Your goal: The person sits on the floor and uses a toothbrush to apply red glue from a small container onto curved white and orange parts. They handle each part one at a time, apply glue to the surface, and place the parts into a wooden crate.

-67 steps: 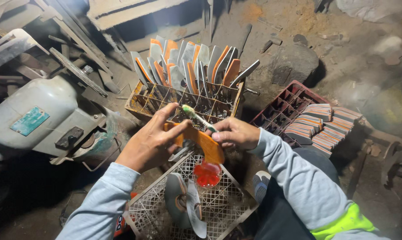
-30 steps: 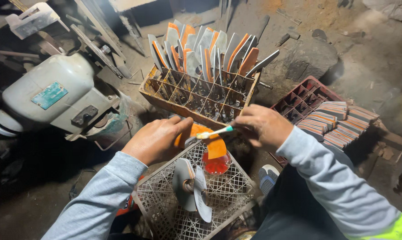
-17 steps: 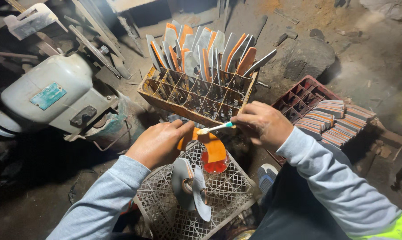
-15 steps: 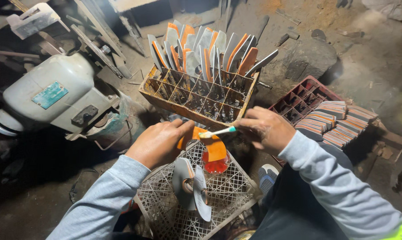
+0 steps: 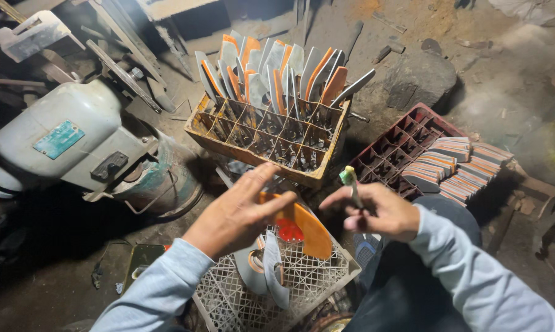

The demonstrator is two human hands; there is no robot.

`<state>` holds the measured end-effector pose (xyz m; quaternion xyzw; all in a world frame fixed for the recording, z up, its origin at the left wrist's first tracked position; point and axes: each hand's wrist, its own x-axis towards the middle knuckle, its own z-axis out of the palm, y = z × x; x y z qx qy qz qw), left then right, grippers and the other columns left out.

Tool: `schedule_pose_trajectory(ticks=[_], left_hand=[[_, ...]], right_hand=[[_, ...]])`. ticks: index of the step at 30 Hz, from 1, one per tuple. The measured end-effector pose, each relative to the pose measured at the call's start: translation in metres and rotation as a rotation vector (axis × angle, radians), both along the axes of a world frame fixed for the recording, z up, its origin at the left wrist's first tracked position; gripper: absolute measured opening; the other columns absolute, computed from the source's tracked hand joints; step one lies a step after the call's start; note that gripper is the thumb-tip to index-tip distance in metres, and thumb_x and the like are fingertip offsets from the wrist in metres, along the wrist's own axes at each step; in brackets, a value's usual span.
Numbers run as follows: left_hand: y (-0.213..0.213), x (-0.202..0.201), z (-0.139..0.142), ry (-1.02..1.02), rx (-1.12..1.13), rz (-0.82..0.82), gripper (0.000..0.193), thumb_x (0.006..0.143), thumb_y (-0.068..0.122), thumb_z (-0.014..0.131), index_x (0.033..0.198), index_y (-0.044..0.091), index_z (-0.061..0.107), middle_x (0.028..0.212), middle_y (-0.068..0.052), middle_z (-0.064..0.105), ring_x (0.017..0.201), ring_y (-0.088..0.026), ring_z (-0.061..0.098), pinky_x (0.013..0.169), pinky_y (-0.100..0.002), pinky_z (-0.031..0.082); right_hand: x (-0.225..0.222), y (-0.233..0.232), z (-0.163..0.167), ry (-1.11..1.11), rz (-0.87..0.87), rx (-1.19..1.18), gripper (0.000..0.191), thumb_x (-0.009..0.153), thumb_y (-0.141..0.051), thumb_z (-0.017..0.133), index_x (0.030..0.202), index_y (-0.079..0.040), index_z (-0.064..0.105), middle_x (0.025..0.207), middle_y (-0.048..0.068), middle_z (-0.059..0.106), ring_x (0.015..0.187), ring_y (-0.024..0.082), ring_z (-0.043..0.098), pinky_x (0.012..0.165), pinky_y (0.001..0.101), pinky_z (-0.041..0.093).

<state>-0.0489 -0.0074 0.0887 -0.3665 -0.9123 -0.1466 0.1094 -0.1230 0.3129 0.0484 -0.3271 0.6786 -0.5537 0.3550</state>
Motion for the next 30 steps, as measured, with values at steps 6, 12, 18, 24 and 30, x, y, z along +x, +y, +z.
schedule_pose_trajectory(ticks=[6,12,18,24,30], left_hand=[[0.020,0.007,0.003,0.026,-0.036,-0.116,0.061,0.087,0.014,0.064,0.146,0.025,0.054,0.156,-0.024,0.039,0.145,-0.040,0.043,0.122,-0.051,0.036],[0.022,0.004,0.002,0.054,-0.039,-0.179,0.055,0.093,0.021,0.062,0.147,0.026,0.052,0.158,-0.024,0.038,0.147,-0.040,0.042,0.124,-0.053,0.034],[0.025,0.004,0.003,0.121,-0.031,-0.190,0.064,0.094,0.020,0.064,0.153,0.035,0.046,0.161,-0.021,0.033,0.150,-0.038,0.039,0.125,-0.056,0.031],[0.022,0.000,0.011,-0.040,0.137,-0.055,0.111,0.066,0.029,0.088,0.160,0.025,0.028,0.165,-0.024,0.023,0.155,-0.042,0.025,0.126,-0.061,0.022],[-0.029,-0.010,0.023,0.140,-0.082,0.253,0.128,0.052,0.039,0.093,0.160,0.026,0.025,0.166,-0.021,0.021,0.154,-0.040,0.022,0.124,-0.061,0.021]], right_hand=[[0.021,-0.014,-0.040,-0.295,0.065,-0.074,0.045,0.083,-0.033,0.083,0.113,0.000,0.072,0.077,-0.007,0.057,0.074,0.005,0.053,0.069,0.0244,0.044],[0.024,-0.011,-0.051,-0.489,0.085,-0.106,0.044,0.079,-0.027,0.088,0.106,0.001,0.068,0.075,-0.003,0.059,0.072,0.007,0.054,0.069,0.0247,0.044],[0.032,-0.012,-0.066,-0.609,0.176,-0.222,0.049,0.075,-0.026,0.095,0.105,0.000,0.067,0.081,-0.008,0.052,0.072,0.002,0.044,0.068,0.0209,0.038],[0.036,-0.017,-0.062,-0.727,0.185,-0.129,0.053,0.070,-0.027,0.095,0.108,0.000,0.069,0.079,-0.007,0.055,0.070,0.003,0.046,0.062,0.0204,0.038],[0.018,-0.018,-0.033,-0.497,0.107,-0.130,0.048,0.069,-0.024,0.095,0.106,-0.003,0.072,0.078,-0.007,0.058,0.070,0.003,0.051,0.061,0.0203,0.041]])
